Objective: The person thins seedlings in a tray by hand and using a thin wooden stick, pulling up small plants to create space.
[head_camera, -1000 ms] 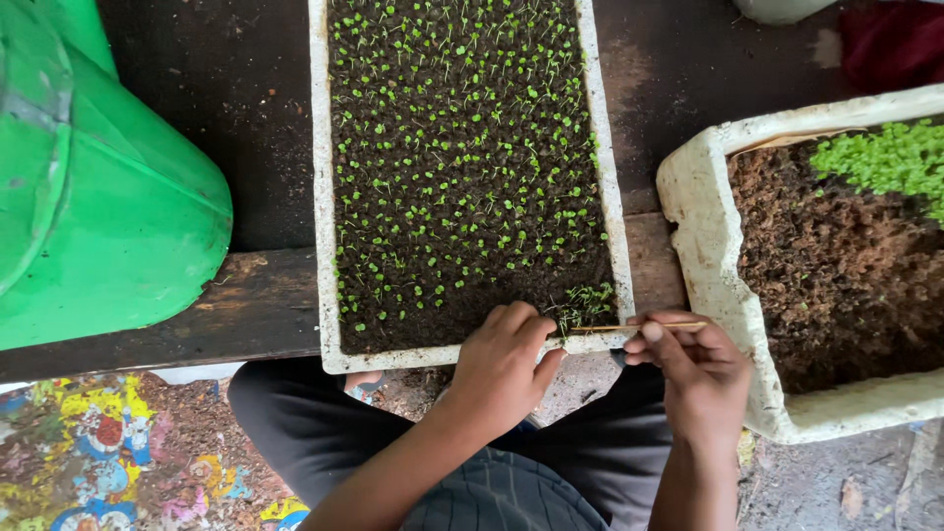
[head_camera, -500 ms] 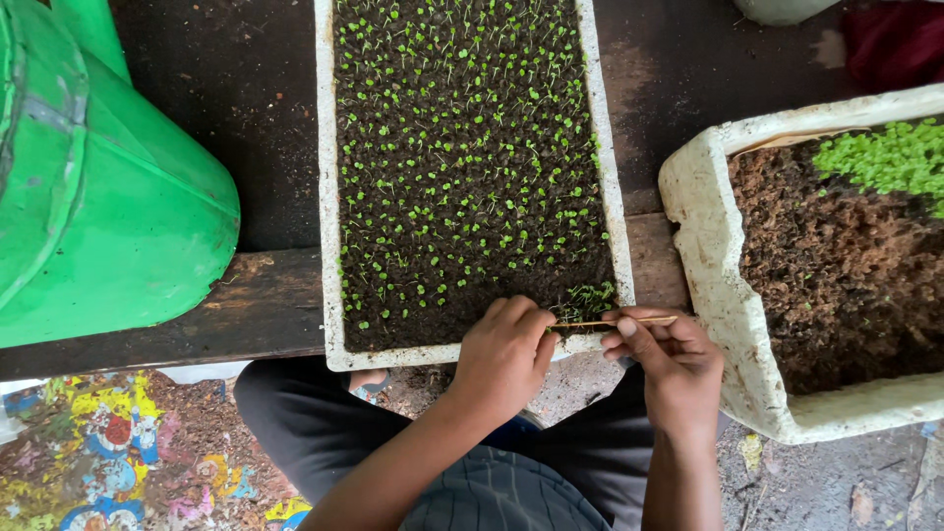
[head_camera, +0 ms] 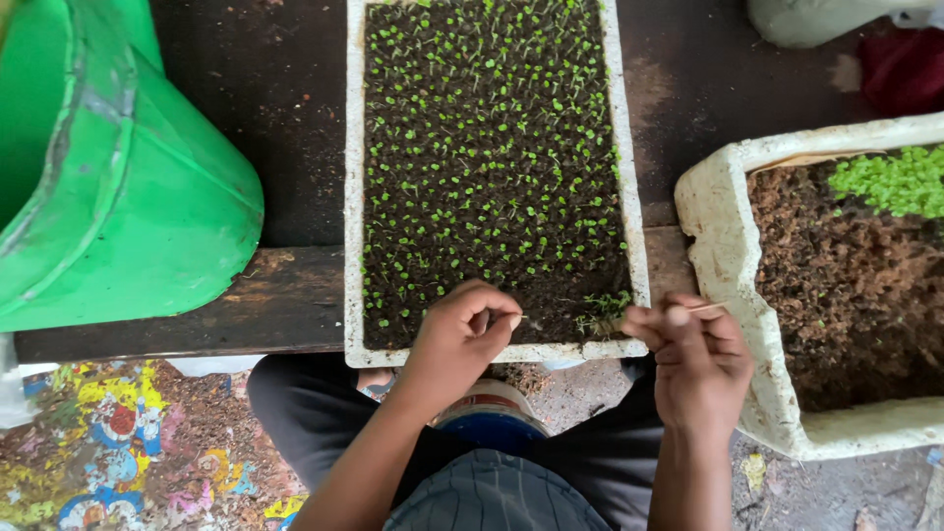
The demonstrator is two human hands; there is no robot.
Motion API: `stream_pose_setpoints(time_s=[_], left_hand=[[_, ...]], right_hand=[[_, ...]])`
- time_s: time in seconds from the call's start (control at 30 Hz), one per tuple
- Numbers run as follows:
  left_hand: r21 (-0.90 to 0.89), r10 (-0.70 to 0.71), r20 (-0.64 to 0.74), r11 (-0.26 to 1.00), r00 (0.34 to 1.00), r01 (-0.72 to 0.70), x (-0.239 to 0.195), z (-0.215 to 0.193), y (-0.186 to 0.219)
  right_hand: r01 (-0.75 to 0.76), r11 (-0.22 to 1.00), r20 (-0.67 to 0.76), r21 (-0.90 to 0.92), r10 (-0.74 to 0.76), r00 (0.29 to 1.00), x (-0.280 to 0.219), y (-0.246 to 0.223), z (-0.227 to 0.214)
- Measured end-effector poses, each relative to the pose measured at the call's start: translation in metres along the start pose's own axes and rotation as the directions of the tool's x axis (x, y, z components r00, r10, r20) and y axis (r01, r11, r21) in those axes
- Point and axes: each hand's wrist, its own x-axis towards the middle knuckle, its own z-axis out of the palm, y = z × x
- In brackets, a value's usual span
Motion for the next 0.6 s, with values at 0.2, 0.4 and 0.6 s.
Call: stream_pose_setpoints(time_s=[0.2,0.4,0.6], left_hand=[[-0.246,0.083,0.059,0.967,0.995,-0.066,-0.009,-0.009,0.004],[-0.194,0.16,0.162,0.973,0.974,-0.127,-0.01,-0.001,0.007],[-0.112,0.123,0.175,0.988,0.977,-0.105,-0.01,-0.006,0.011]], right_hand=[[-0.058,0.998,0.301,0.004,0.054,0.952,-0.01,-0.015,0.022],[-0.063,0.947,0.409,-0.314,0.195,0.892,-0.03,-0.003,0.051],[-0.231,0.97,0.291,-0.071,0.242,0.926,-0.04,0.008,0.049]])
